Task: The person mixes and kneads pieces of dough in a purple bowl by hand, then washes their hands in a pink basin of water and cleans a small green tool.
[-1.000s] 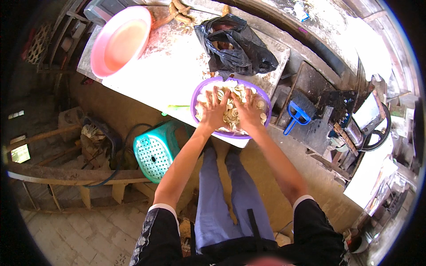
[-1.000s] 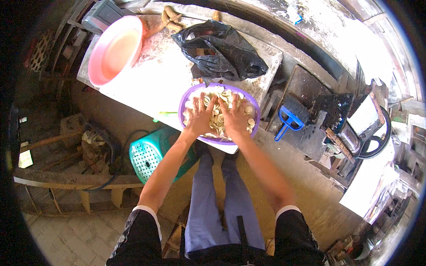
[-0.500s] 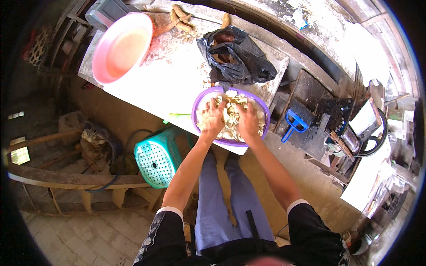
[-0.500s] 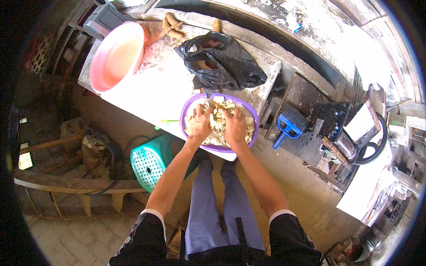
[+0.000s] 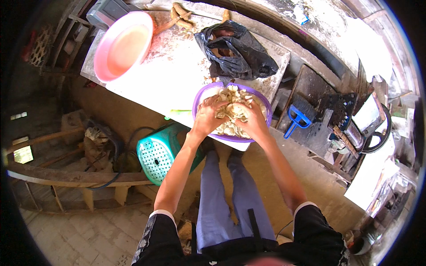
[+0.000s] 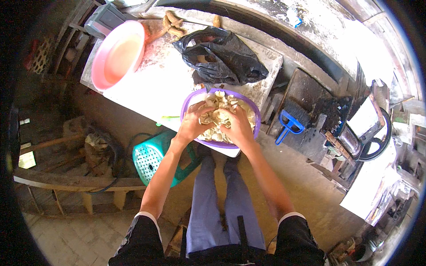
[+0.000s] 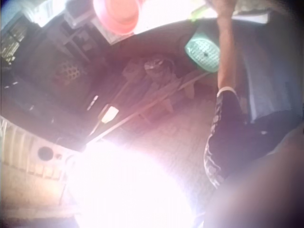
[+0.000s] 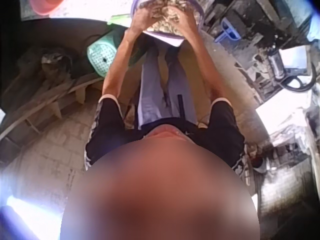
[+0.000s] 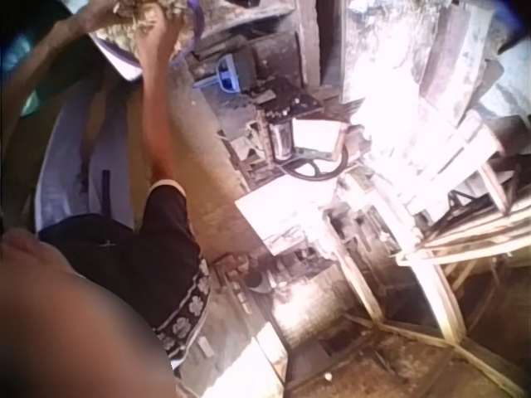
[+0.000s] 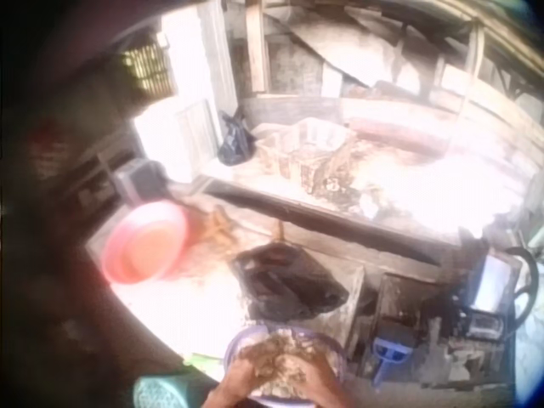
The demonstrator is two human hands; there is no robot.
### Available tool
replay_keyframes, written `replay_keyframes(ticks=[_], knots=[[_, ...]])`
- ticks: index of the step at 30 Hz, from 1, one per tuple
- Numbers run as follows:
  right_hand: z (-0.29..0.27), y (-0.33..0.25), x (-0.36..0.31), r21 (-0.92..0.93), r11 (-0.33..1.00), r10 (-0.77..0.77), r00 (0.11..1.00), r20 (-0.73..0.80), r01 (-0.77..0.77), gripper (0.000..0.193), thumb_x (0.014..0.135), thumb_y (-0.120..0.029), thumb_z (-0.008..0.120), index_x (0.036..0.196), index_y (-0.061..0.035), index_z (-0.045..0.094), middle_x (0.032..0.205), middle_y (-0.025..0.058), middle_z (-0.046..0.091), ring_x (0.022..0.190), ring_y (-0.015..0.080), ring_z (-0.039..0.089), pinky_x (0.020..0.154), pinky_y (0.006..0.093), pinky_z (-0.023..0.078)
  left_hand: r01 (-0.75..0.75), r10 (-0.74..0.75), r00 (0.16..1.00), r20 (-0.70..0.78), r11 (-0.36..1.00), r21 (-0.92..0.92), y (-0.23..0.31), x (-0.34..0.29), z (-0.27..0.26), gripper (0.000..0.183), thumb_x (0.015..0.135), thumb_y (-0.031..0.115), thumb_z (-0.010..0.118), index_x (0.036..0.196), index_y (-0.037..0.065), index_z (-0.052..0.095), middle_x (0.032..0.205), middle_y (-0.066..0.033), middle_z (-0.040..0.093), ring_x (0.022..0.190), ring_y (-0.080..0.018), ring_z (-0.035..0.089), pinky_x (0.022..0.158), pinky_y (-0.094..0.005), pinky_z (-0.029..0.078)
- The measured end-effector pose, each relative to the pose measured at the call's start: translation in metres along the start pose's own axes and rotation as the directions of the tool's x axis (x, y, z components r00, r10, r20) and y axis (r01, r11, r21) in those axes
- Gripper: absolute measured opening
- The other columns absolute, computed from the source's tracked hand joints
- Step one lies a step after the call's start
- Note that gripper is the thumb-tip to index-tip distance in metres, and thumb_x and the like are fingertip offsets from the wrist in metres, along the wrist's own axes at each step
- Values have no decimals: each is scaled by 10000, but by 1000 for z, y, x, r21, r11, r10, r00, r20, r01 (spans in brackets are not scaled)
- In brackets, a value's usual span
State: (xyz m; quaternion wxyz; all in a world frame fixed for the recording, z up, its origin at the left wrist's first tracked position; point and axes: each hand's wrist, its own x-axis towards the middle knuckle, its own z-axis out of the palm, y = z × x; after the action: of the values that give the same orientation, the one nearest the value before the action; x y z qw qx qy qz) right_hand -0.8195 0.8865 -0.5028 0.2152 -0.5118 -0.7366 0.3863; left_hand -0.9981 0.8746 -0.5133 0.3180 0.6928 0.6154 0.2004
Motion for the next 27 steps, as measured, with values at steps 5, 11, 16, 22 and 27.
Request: replay_keyframes(ticks=[5,11,16,22,27], knots=[[-9,-2,-5,-203,978,-41,996,81,57,561,604,-132,670,1131,-213,496,1166,184,409,1100,340,384,854,398,397,-13,6,993,115,998,59,-2,-9,-7,746,526,266,750,1198,169,441,1323,-173,265,1226,-365,215,1000,-476,151],[11,8,0,-440,898,173,904,391,18,921,574,-91,696,1295,-393,208,1333,140,225,1216,420,203,817,567,381,16,-161,930,329,915,403,-1,-13,13,1191,392,426,790,1349,217,112,1380,-211,17,1245,-454,25,968,-592,32],[57,18,18,-583,807,232,958,166,-94,751,704,-51,561,1279,-410,238,1359,147,183,1214,438,198,820,558,386,117,-208,959,195,911,395,-14,-4,24,1212,408,494,753,1355,190,60,1381,-213,33,1240,-468,26,925,-644,-14],[63,-8,13,-581,801,241,966,93,-144,632,711,-58,557,1246,-320,344,1172,165,373,1099,419,372,724,458,475,126,-210,968,140,882,455,-18,-17,28,1162,428,483,753,1348,179,112,1355,-257,103,1223,-482,106,939,-620,93],[60,-10,16,-585,777,319,947,48,-232,664,698,-42,567,1255,-307,322,1195,179,359,1074,434,382,718,474,474,204,-264,957,119,906,371,-4,-15,32,1105,461,498,739,1342,196,144,1332,-279,141,1185,-510,170,930,-585,198]])
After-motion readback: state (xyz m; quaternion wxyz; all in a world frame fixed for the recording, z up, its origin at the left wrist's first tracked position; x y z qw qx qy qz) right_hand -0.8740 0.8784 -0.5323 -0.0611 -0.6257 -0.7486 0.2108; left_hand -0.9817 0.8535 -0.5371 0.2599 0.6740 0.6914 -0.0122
